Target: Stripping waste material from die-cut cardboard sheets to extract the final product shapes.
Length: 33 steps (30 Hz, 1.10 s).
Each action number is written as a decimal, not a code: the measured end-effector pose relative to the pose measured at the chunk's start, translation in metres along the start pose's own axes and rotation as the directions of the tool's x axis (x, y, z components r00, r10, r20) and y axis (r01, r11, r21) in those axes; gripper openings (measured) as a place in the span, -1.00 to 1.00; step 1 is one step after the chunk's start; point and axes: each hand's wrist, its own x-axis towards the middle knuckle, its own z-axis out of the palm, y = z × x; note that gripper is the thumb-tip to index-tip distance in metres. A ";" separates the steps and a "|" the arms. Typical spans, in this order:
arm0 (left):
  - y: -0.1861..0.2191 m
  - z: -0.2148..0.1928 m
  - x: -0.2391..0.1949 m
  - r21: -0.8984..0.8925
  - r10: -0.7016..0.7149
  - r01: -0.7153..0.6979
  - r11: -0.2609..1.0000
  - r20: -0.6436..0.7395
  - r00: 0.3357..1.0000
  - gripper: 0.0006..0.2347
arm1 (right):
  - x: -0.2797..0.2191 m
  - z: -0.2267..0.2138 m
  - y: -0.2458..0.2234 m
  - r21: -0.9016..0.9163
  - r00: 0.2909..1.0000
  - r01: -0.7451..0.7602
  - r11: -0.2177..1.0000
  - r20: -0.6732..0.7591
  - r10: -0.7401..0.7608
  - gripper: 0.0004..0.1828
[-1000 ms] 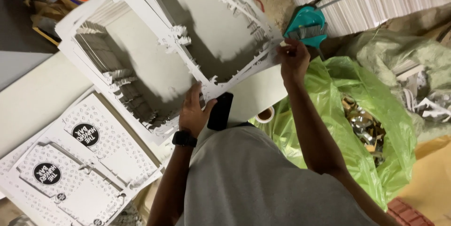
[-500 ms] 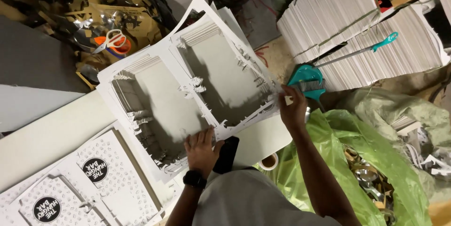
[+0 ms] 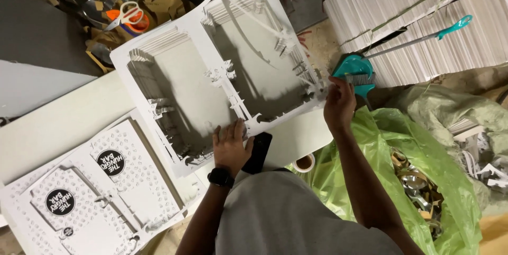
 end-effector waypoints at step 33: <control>-0.014 0.006 -0.003 -0.143 -0.050 0.082 0.986 0.216 0.975 -0.44 | -0.006 -0.008 0.012 0.580 0.921 -0.387 0.717 0.274 0.276 -0.79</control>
